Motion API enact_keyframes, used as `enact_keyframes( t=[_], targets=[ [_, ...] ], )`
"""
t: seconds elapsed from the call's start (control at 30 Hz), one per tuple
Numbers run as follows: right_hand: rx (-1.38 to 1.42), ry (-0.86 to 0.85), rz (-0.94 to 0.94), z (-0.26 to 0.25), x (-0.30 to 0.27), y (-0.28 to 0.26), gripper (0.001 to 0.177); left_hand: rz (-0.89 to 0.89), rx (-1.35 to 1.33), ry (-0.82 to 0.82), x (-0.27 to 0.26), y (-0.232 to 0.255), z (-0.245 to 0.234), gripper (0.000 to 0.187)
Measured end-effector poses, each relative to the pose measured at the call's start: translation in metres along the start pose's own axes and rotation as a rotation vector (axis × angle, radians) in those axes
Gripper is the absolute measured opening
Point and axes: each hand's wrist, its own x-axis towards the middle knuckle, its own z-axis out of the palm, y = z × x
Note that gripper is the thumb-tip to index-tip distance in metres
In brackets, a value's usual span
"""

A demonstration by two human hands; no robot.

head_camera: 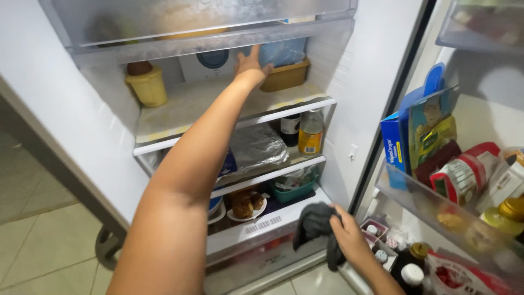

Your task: Taking food containers out of the refrigerator and arranging/opening them on a dining table.

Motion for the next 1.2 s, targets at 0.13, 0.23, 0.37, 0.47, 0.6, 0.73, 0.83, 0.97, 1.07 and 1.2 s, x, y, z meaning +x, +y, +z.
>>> enact_keyframes(
  t=[0.13, 0.23, 0.37, 0.47, 0.6, 0.73, 0.83, 0.97, 1.07, 1.2],
  targets=[
    [0.073, -0.01, 0.04, -0.02, -0.021, 0.037, 0.043, -0.147, 0.066, 0.043, 0.058, -0.015, 0.04, 0.074],
    [0.165, -0.042, 0.129, -0.025, -0.031, 0.079, 0.043, 0.086, -0.048, 0.19, 0.102, -0.052, 0.08, 0.067],
    [0.168, -0.136, 0.1, -0.016, -0.021, 0.077, 0.042, 0.184, -0.198, 0.31, 0.09, -0.047, 0.071, 0.054],
    [0.173, -0.184, 0.102, -0.002, -0.005, 0.031, 0.038, 0.198, -0.2, 0.27, 0.078, -0.042, 0.064, 0.048],
    [0.284, -0.172, 0.13, 0.023, 0.022, -0.044, 0.035, 0.299, -0.147, 0.303, 0.078, -0.047, 0.069, 0.052],
    [0.439, -0.056, 0.296, 0.035, 0.044, -0.082, 0.039, 0.081, -0.169, 0.166, 0.05, -0.031, 0.051, 0.103],
    [0.532, 0.002, 0.367, 0.037, 0.055, -0.091, 0.042, 0.085, -0.216, 0.097, 0.057, -0.039, 0.058, 0.128],
    [0.582, 0.027, 0.326, 0.046, 0.066, -0.078, 0.043, 0.107, -0.178, 0.064, 0.061, -0.038, 0.055, 0.119],
    [0.665, 0.102, 0.369, 0.06, 0.073, -0.081, 0.044, 0.135, -0.181, 0.074, 0.059, -0.044, 0.055, 0.117],
    [0.762, 0.085, 0.501, 0.081, 0.081, -0.142, 0.05, 0.222, -0.13, 0.047, 0.057, -0.048, 0.052, 0.135]
  ],
)
